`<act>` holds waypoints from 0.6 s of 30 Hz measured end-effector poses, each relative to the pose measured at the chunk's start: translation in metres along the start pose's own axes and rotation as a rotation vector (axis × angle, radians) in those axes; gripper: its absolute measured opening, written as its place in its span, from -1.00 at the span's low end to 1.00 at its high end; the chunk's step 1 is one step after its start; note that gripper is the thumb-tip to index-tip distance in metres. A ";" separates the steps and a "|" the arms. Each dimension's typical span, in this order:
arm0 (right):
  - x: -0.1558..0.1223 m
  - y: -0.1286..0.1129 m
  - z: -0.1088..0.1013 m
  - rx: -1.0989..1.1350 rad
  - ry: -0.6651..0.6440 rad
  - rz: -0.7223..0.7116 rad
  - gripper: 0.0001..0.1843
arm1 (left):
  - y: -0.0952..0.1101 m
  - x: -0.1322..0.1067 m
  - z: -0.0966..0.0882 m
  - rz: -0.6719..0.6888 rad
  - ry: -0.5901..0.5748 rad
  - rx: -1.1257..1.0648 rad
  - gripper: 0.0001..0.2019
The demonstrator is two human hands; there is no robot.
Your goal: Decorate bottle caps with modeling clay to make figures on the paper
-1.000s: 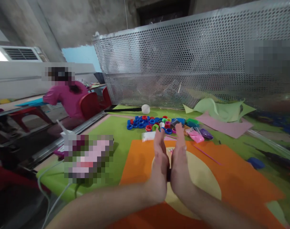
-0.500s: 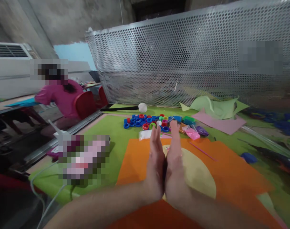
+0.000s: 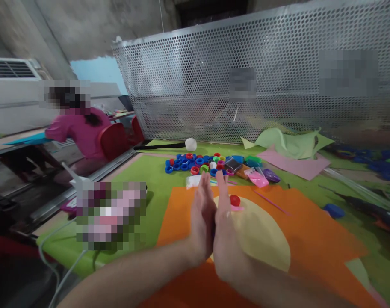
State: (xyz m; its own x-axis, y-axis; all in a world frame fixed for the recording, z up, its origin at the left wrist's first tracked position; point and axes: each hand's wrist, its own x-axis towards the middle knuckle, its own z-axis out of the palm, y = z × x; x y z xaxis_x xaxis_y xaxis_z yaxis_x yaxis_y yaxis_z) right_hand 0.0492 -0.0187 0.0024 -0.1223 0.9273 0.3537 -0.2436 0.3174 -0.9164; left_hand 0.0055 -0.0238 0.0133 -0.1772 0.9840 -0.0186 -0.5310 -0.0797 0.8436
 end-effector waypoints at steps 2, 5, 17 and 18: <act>0.008 -0.002 -0.005 -0.104 -0.013 -0.002 -0.44 | -0.002 -0.001 0.000 0.024 -0.057 -0.054 -0.46; 0.031 -0.007 -0.017 -0.419 0.009 -0.048 -0.39 | -0.007 -0.004 0.005 -0.069 -0.160 -0.244 -0.53; 0.078 -0.005 -0.049 -0.770 0.130 -0.015 -0.33 | -0.009 0.013 0.004 -0.617 -0.084 -0.527 -0.49; 0.077 -0.005 -0.049 -0.783 0.120 -0.020 -0.33 | -0.010 0.014 0.004 -0.612 -0.079 -0.525 -0.50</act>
State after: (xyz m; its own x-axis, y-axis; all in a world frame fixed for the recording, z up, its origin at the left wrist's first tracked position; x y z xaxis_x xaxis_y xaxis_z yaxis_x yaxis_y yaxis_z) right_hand 0.0880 0.0612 0.0249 -0.0097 0.9210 0.3895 0.5083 0.3400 -0.7913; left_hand 0.0114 -0.0087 0.0069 0.3197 0.8841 -0.3410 -0.8379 0.4318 0.3339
